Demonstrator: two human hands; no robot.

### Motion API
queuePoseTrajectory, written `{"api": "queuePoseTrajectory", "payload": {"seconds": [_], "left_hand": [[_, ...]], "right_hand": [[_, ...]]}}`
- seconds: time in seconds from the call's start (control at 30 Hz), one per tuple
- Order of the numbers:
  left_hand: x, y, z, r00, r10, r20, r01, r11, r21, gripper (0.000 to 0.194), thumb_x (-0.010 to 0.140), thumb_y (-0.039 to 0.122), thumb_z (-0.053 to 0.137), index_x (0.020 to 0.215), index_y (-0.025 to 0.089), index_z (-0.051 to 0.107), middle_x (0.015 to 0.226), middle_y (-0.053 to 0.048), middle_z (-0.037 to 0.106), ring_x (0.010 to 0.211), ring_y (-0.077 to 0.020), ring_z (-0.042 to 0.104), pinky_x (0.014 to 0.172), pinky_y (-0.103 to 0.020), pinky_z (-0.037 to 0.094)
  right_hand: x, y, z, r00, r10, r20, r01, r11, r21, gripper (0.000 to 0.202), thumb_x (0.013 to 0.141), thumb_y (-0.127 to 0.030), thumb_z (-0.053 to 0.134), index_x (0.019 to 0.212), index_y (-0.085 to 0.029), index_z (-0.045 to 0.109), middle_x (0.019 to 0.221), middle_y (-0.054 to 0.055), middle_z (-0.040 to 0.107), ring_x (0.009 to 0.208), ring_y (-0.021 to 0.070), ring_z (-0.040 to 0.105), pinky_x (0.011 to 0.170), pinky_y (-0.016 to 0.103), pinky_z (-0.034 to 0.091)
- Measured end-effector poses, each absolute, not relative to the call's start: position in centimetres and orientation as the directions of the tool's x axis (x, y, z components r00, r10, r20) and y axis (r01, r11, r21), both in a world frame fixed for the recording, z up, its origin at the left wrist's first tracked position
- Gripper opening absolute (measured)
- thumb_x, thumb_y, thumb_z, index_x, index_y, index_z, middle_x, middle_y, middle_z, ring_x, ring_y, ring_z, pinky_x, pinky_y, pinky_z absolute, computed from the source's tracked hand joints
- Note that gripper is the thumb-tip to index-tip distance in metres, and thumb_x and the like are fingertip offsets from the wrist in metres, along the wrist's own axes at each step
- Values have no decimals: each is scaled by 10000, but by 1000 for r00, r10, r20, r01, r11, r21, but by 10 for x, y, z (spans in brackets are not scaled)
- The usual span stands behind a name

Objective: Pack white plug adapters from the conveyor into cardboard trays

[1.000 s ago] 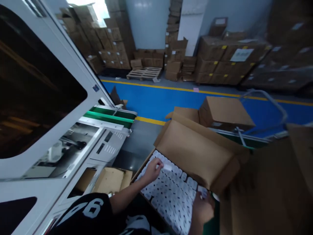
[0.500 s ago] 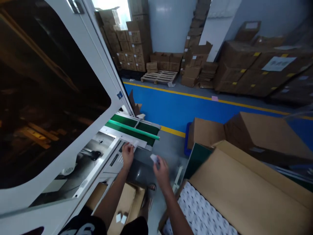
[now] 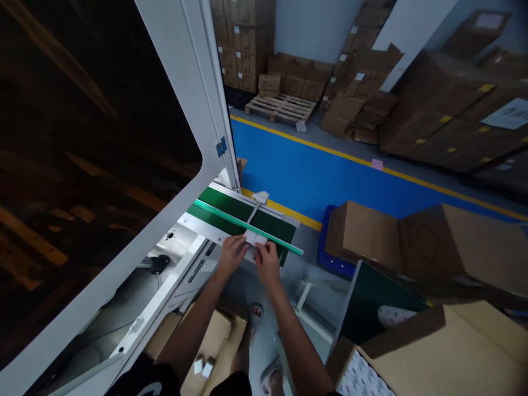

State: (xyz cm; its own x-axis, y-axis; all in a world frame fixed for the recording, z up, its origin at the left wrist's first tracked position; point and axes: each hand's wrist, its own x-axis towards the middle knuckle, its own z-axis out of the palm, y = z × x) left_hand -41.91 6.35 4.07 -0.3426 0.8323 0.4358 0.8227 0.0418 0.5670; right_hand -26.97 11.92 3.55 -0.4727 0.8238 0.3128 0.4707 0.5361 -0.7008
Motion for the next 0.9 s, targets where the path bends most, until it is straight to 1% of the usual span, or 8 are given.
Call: {"api": "queuePoseTrajectory", "payload": {"seconds": [0.23,0.43,0.53,0.6,0.67,0.73,0.83,0.9], "left_hand": [[-447,72,48,-313,870,382,841,67,537,101,855,284,548,889,201,593,948,-68,613,928,-214,578,844,-378,481],[-481,72,63,-216,884,414,889,4,457,130,860,285,516,842,193,605,1011,-76,622,972,-191,591,864,-341,494],[-476,56,84,-253,845,471,890,12,456,180,817,324,563,908,184,630,1128,-102,598,1093,-259,544,945,-455,439],[-460,38,91,-343,778,527,874,59,482,257,826,339,547,1004,168,618,1254,-105,533,1215,-316,444,1013,-566,333],[-435,18,85,-465,676,572,856,178,486,282,836,370,524,1061,217,596,1312,1,502,1218,-290,450,1034,-560,316],[-397,-3,70,-465,715,522,844,179,505,299,820,371,538,1083,237,587,1330,20,495,1215,-300,457,1040,-571,315],[-313,-32,48,-311,866,393,831,47,555,212,807,357,545,980,250,605,1242,-8,553,1140,-298,519,1005,-571,371],[-250,-45,42,-175,935,307,790,-53,611,175,806,344,542,945,259,607,1168,-40,579,1093,-290,542,966,-543,415]], "right_hand": [[-293,125,61,-543,824,163,638,531,-557,292,870,-367,537,1122,-223,567,1021,74,596,1012,248,486,839,387,419],[-268,85,85,-566,801,194,603,563,-565,570,900,-423,457,1396,-170,333,1353,118,469,1234,274,366,1014,456,302],[-196,36,78,-530,816,231,586,549,-596,558,909,-369,418,1411,-160,294,1395,121,424,1288,251,329,1053,454,275],[-125,2,67,-445,861,248,623,496,-605,539,906,-336,410,1407,-175,294,1368,125,447,1283,246,353,1038,462,310],[-43,-30,60,-219,939,266,727,339,-597,525,902,-345,415,1389,-175,316,1302,147,487,1238,268,409,991,490,369],[38,-55,60,134,966,222,827,15,-562,515,896,-401,442,1349,-166,375,1226,167,517,1163,295,469,931,512,421],[140,-71,71,516,855,61,776,-436,-456,460,885,-456,498,1261,-191,483,1217,138,525,1088,272,516,886,488,464],[189,-66,76,591,807,-7,732,-540,-416,407,890,-436,519,1222,-202,514,1244,104,515,1082,242,524,887,459,469]]}}
